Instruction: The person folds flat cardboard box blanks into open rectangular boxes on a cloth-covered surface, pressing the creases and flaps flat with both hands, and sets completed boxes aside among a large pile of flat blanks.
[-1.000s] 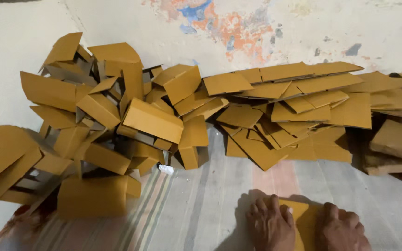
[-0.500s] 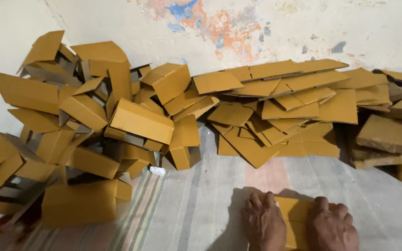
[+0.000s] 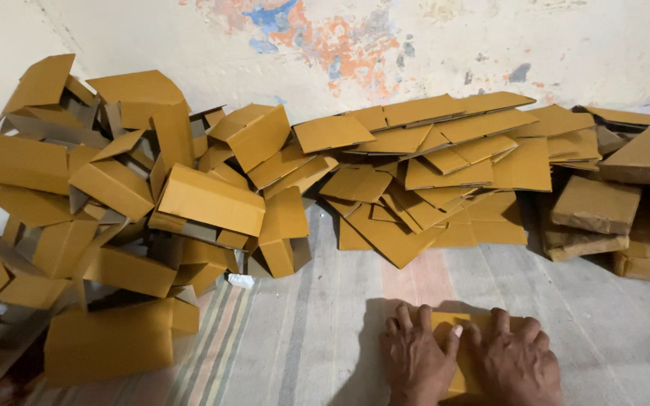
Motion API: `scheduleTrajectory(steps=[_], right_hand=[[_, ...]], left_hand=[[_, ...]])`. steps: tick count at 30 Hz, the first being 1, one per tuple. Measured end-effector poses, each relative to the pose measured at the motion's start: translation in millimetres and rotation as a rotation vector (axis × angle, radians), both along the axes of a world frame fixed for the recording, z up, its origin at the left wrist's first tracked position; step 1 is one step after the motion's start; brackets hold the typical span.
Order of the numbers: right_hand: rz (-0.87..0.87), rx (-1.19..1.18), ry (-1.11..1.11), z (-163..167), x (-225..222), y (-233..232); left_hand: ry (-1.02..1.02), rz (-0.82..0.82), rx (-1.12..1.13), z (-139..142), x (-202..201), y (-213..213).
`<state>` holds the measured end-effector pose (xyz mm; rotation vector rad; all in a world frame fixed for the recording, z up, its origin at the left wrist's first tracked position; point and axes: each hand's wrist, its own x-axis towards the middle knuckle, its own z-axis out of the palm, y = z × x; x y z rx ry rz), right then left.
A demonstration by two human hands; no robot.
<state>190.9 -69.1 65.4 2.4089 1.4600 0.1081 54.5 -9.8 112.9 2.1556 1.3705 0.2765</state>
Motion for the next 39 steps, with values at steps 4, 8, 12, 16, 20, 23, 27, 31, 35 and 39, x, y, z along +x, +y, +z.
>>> scheduleTrajectory(steps=[4,8,12,16,20,23,27,31,35,39], right_hand=[[-0.275,0.424,0.245,-4.3,-0.4,0.3],[-0.281,0.377,0.279,-2.9,3.6,3.3],[-0.302,0.413,0.323,0.9,4.1,4.4],[-0.335,0.453,0.360,4.3,0.6,3.3],[-0.330,0.342,0.341,6.8,2.0,2.8],[-0.317,0.343,0.329,6.6,3.5,3.8],[-0.333,0.339,0.340,4.4,3.8,4.2],[-0.297,0.379,0.312,2.8,2.4,2.7],[-0.265,0.396,0.291,3.8,-0.7,0.5],[-0.285,0.448,0.333,8.6,-4.4,-1.0]], left_hand=[[-0.025,0.014,0.029,-2.0,0.8,2.7],[0.023,-0.002,0.009,-4.4,-0.2,1.0],[0.005,0.011,0.010,-3.4,1.4,2.3],[0.015,0.004,-0.004,-4.1,1.7,4.0],[-0.011,0.004,0.059,-8.5,-0.4,1.7],[-0.013,-0.004,0.068,-10.3,-0.7,3.7],[0.003,0.011,-0.011,-11.3,1.5,5.6],[-0.024,0.025,0.026,-12.9,1.0,4.3],[-0.016,0.016,0.030,-13.6,-0.5,4.0],[-0.031,0.023,0.083,-13.1,0.6,4.6]])
